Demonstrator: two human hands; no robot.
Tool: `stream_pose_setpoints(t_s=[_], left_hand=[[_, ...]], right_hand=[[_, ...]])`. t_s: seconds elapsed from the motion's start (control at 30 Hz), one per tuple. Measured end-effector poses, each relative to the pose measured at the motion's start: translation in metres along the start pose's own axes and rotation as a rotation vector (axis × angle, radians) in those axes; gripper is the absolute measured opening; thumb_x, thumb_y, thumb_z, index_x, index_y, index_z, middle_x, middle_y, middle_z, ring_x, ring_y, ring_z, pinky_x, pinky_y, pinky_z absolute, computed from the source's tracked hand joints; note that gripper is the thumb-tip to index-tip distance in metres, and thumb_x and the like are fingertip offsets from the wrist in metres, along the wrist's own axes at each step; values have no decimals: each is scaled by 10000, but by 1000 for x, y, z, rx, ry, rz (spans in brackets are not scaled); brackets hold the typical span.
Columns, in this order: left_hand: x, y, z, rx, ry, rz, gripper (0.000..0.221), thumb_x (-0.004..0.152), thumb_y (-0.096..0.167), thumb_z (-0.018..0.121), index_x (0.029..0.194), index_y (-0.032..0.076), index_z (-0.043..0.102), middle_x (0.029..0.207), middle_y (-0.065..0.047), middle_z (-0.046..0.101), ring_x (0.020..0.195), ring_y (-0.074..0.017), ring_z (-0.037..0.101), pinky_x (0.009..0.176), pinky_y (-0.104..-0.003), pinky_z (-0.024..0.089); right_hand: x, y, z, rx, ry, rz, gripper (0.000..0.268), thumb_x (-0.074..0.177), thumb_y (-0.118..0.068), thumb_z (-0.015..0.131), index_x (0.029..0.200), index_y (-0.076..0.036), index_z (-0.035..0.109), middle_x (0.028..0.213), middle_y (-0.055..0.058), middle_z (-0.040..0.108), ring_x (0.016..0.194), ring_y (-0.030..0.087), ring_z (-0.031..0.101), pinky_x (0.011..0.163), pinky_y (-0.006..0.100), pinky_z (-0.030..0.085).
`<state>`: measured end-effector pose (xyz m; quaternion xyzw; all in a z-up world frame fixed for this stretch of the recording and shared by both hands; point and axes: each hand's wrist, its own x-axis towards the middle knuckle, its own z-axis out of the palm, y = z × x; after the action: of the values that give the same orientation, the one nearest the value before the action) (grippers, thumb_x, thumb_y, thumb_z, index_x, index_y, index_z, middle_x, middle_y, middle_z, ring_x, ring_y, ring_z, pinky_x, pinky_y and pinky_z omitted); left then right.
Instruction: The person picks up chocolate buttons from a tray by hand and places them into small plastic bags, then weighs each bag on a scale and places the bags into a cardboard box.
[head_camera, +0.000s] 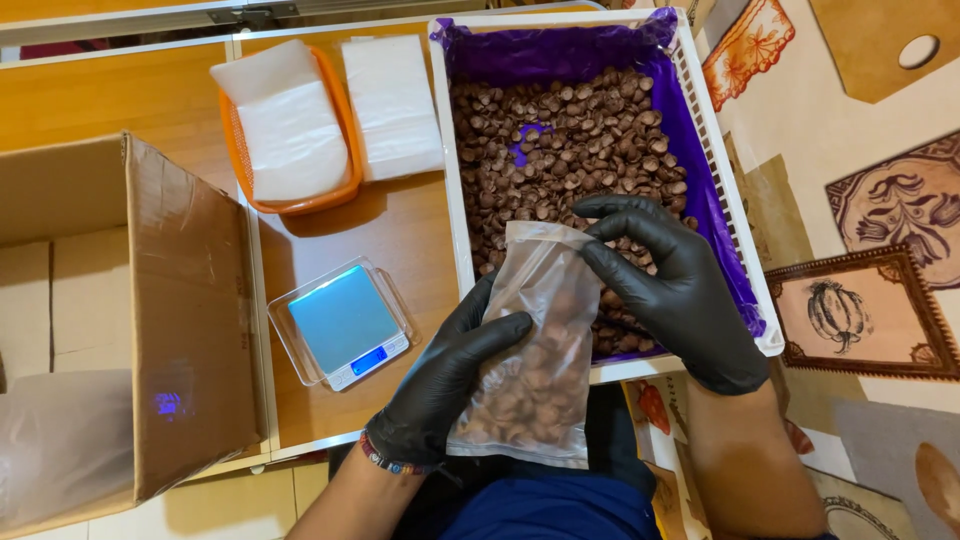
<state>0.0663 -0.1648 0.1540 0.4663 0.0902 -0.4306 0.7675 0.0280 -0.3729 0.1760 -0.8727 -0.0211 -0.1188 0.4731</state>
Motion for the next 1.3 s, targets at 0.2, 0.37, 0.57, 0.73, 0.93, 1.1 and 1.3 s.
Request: stream_pose_setpoints(t_s=[0.2, 0.37, 0.57, 0.73, 0.93, 1.1, 1.3], left_hand=[[-15, 13, 9, 38, -296, 230, 682, 875, 289, 649, 1499, 59, 498, 1479, -148, 612, 1349, -278, 603, 1152, -402, 448], [-11, 13, 10, -134, -43, -70, 696, 782, 152, 635, 1471, 63, 592, 1340, -178, 708, 1169, -336, 685, 1019, -427, 538], [-5, 7, 5, -102, 22, -72, 812, 751, 217, 670, 1538, 97, 505, 1502, -98, 614, 1332, -241, 599, 1098, -340, 461], [-7, 2, -4, -11, -61, 5, 825, 766, 260, 686, 1551, 113, 476, 1520, -107, 614, 1325, -266, 624, 1076, -381, 505], [-10, -1, -15, 223, -357, 312, 739, 891, 291, 674, 1554, 99, 408, 1564, -66, 510, 1443, -186, 463, 1186, -370, 384], [-3, -8, -23, -299, -593, 20, 785, 900, 238, 781, 1549, 39, 387, 1245, -170, 667, 1055, -287, 708, 936, -393, 617], [-7, 1, -11, -244, -156, -106, 673, 811, 178, 647, 1468, 53, 574, 1269, -175, 694, 1084, -325, 677, 989, -430, 531]], right_hand=[[-1, -12, -3, 13, 2, 41, 40, 1008, -104, 619, 1023, -78, 645, 1315, 128, 671, 1301, 283, 634, 1068, 439, 523], [0, -7, -2, -5, 16, 23, 55, 1007, -113, 627, 1015, -72, 663, 1305, 129, 679, 1287, 291, 642, 1067, 452, 523], [-2, -3, 0, -23, 20, -9, 42, 1004, -91, 640, 1027, -71, 669, 1294, 128, 680, 1272, 292, 646, 1068, 450, 527], [-4, -16, -7, -56, 5, -42, 47, 1003, -75, 627, 1026, -51, 660, 1311, 152, 667, 1283, 306, 638, 1059, 452, 511], [-3, -46, -19, -79, -59, -174, 80, 1005, -108, 594, 998, -44, 641, 1375, 196, 604, 1373, 384, 572, 1117, 545, 518], [5, -52, -13, -139, -27, -92, 56, 969, -86, 664, 973, -33, 679, 1297, 170, 661, 1270, 317, 623, 1057, 460, 505], [8, -25, -4, -38, -26, 12, 65, 992, -113, 644, 963, -63, 674, 1274, 137, 689, 1241, 275, 649, 1044, 428, 509]])
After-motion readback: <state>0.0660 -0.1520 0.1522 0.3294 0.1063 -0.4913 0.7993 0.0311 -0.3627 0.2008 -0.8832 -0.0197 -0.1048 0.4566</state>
